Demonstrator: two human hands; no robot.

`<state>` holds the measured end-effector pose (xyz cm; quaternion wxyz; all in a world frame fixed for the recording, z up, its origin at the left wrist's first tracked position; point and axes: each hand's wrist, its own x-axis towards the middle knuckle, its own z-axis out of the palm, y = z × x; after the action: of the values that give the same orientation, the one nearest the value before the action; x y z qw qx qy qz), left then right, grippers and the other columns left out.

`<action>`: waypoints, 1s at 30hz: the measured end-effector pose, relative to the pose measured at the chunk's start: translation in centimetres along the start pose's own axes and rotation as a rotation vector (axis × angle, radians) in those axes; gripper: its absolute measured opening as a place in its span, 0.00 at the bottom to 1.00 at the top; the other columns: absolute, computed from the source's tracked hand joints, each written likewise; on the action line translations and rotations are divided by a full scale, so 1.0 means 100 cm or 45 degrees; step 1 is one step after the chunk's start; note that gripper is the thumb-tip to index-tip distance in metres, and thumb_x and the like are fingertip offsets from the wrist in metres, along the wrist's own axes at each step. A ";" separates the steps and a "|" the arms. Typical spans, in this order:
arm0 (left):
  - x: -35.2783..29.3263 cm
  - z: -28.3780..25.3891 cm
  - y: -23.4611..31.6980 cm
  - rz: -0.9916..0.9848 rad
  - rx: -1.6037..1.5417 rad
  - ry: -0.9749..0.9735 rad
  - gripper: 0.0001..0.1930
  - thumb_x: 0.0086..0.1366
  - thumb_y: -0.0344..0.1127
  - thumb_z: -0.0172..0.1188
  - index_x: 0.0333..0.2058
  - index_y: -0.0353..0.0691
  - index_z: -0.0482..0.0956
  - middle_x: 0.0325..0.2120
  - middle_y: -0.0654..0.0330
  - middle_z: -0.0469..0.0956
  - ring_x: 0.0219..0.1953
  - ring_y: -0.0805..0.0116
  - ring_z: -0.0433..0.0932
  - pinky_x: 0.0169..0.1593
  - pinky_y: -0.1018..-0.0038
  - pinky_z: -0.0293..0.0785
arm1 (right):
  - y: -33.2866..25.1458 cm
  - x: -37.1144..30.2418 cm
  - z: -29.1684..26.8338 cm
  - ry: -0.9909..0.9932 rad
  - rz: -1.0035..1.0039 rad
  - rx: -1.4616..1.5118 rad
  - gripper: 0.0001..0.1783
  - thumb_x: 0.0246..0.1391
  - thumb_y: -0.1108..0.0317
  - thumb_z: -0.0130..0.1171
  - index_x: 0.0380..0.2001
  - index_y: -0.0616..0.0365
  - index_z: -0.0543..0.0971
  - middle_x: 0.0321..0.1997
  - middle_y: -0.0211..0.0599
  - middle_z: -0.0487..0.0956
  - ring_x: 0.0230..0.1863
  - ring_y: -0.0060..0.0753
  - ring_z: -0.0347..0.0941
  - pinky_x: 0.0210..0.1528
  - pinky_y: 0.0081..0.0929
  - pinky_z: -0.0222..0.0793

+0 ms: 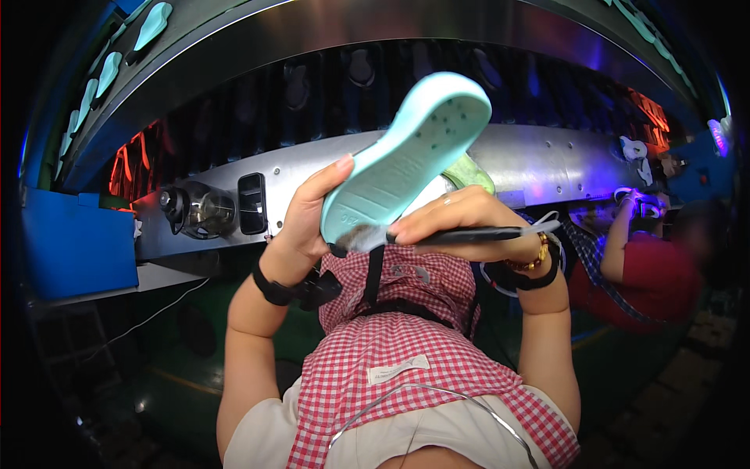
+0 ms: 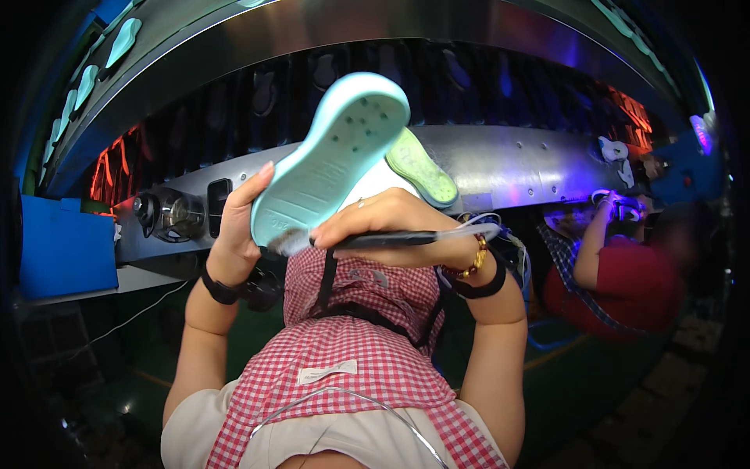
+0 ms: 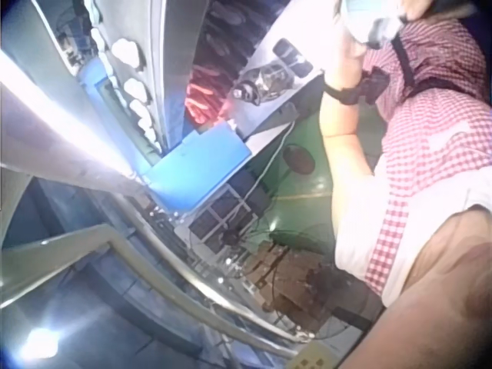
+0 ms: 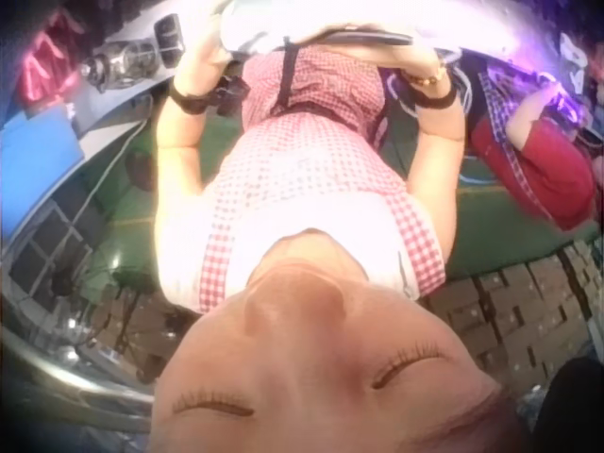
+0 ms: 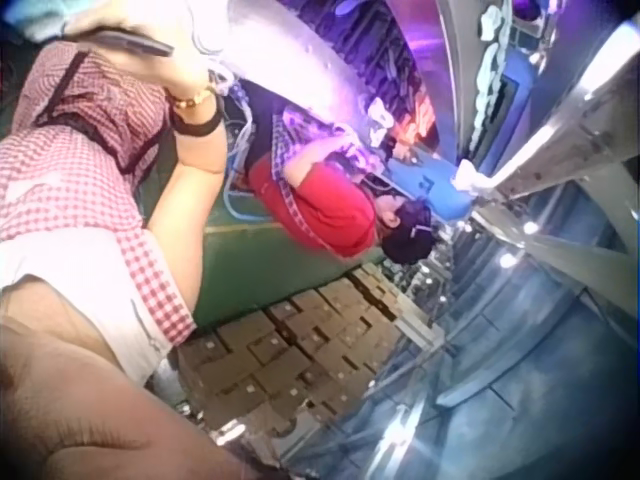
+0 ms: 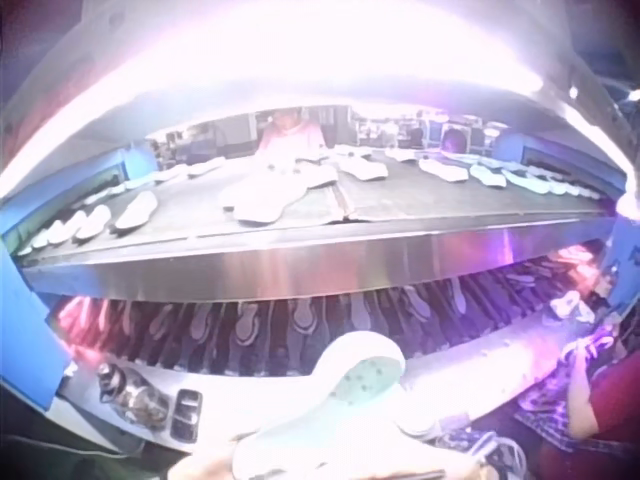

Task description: Applying adhesive or primer to the surface of shoe soles using a handheld brush before placing them on a conveyor belt.

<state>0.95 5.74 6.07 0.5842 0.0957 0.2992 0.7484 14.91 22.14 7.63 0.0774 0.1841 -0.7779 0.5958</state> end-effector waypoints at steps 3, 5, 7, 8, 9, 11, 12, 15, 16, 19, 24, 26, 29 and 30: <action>0.001 -0.007 -0.001 -0.129 0.095 0.057 0.20 0.61 0.38 0.46 0.47 0.29 0.64 0.40 0.50 0.72 0.39 0.66 0.75 0.42 0.75 0.73 | -0.020 0.006 -0.013 -0.323 0.048 -0.282 0.11 0.39 0.72 0.58 0.30 0.61 0.78 0.35 0.42 0.77 0.39 0.38 0.74 0.41 0.28 0.70; 0.000 -0.008 0.002 -0.268 0.252 0.100 0.20 0.60 0.38 0.48 0.46 0.29 0.66 0.40 0.50 0.72 0.38 0.67 0.75 0.42 0.74 0.73 | -0.018 0.005 -0.017 -0.397 0.021 -0.357 0.11 0.39 0.71 0.55 0.31 0.61 0.77 0.35 0.40 0.77 0.39 0.37 0.74 0.41 0.27 0.69; -0.001 -0.004 0.000 -0.303 0.173 0.129 0.19 0.60 0.38 0.49 0.45 0.29 0.66 0.39 0.50 0.72 0.38 0.66 0.75 0.40 0.74 0.74 | 0.001 0.002 -0.014 -0.251 -0.081 -0.211 0.11 0.40 0.72 0.54 0.32 0.60 0.77 0.36 0.40 0.77 0.39 0.36 0.74 0.42 0.26 0.68; -0.002 -0.005 0.000 -0.334 0.230 0.172 0.19 0.59 0.38 0.49 0.45 0.28 0.66 0.38 0.50 0.72 0.37 0.66 0.75 0.40 0.75 0.74 | 0.004 0.003 -0.013 -0.254 -0.075 -0.126 0.10 0.38 0.75 0.56 0.29 0.58 0.76 0.34 0.37 0.77 0.36 0.38 0.74 0.36 0.27 0.68; -0.003 -0.006 0.000 -0.367 0.286 0.215 0.19 0.59 0.38 0.50 0.45 0.28 0.66 0.38 0.50 0.73 0.37 0.66 0.75 0.39 0.75 0.74 | -0.001 0.001 -0.015 -0.254 -0.066 -0.130 0.10 0.38 0.75 0.56 0.29 0.58 0.76 0.34 0.37 0.77 0.36 0.38 0.74 0.36 0.27 0.68; -0.007 -0.012 0.003 -0.387 0.344 0.241 0.19 0.59 0.38 0.50 0.45 0.28 0.66 0.36 0.51 0.73 0.37 0.66 0.76 0.38 0.75 0.75 | -0.016 0.003 -0.020 -0.535 0.054 -0.560 0.12 0.41 0.74 0.54 0.34 0.57 0.76 0.37 0.37 0.77 0.39 0.36 0.74 0.41 0.27 0.68; -0.008 -0.013 0.004 -0.395 0.329 0.216 0.19 0.59 0.38 0.50 0.45 0.28 0.67 0.36 0.51 0.73 0.36 0.67 0.76 0.38 0.75 0.75 | -0.013 0.002 -0.022 -0.482 -0.039 -0.411 0.12 0.38 0.75 0.55 0.31 0.57 0.76 0.34 0.37 0.77 0.37 0.39 0.73 0.37 0.28 0.68; -0.005 -0.010 0.005 -0.399 0.327 0.232 0.20 0.59 0.38 0.51 0.45 0.28 0.67 0.35 0.52 0.74 0.35 0.68 0.76 0.37 0.76 0.75 | 0.003 0.001 -0.025 -0.360 0.024 -0.450 0.12 0.37 0.74 0.55 0.31 0.57 0.76 0.33 0.36 0.77 0.35 0.38 0.73 0.37 0.27 0.68; -0.006 -0.010 0.005 -0.378 0.418 0.234 0.20 0.59 0.38 0.51 0.45 0.28 0.67 0.35 0.53 0.74 0.35 0.68 0.76 0.37 0.75 0.75 | 0.000 0.000 -0.026 -0.411 0.053 -0.531 0.12 0.38 0.72 0.57 0.31 0.57 0.76 0.33 0.36 0.77 0.35 0.37 0.74 0.37 0.27 0.68; -0.006 -0.016 0.006 -0.340 0.517 0.226 0.22 0.59 0.40 0.50 0.47 0.30 0.65 0.37 0.52 0.73 0.35 0.68 0.76 0.37 0.75 0.75 | -0.005 -0.009 -0.033 -0.392 0.209 -0.452 0.12 0.41 0.69 0.58 0.33 0.59 0.76 0.32 0.38 0.78 0.34 0.36 0.74 0.37 0.26 0.68; 0.006 -0.023 -0.025 -0.216 -0.076 0.213 0.24 0.61 0.41 0.44 0.53 0.33 0.57 0.44 0.48 0.68 0.44 0.58 0.72 0.43 0.64 0.73 | 0.019 -0.007 -0.009 0.230 0.356 0.142 0.11 0.42 0.74 0.58 0.33 0.61 0.77 0.30 0.36 0.78 0.31 0.22 0.73 0.34 0.16 0.68; 0.006 -0.033 -0.028 -0.227 -0.163 0.125 0.25 0.61 0.41 0.44 0.53 0.33 0.56 0.45 0.49 0.67 0.44 0.55 0.72 0.41 0.56 0.73 | 0.043 -0.014 -0.014 0.432 0.486 0.132 0.10 0.42 0.75 0.58 0.32 0.63 0.78 0.29 0.35 0.78 0.29 0.19 0.72 0.32 0.15 0.68; 0.001 -0.033 -0.030 -0.182 -0.255 0.113 0.24 0.61 0.40 0.44 0.53 0.34 0.56 0.45 0.49 0.67 0.43 0.56 0.72 0.39 0.54 0.74 | 0.062 -0.014 -0.013 1.096 0.281 -0.171 0.09 0.44 0.76 0.56 0.33 0.64 0.77 0.27 0.35 0.77 0.22 0.18 0.71 0.25 0.14 0.67; 0.005 -0.029 -0.031 -0.148 -0.212 0.105 0.24 0.61 0.40 0.43 0.54 0.34 0.56 0.45 0.49 0.67 0.43 0.56 0.72 0.41 0.56 0.74 | 0.067 -0.011 -0.009 1.155 0.283 -0.224 0.10 0.45 0.77 0.55 0.34 0.65 0.76 0.25 0.36 0.77 0.20 0.18 0.70 0.22 0.14 0.66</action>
<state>1.95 5.64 1.93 0.6196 -0.0017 0.2649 0.7388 13.29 24.67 1.48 0.3601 -0.1863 -0.7281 0.5527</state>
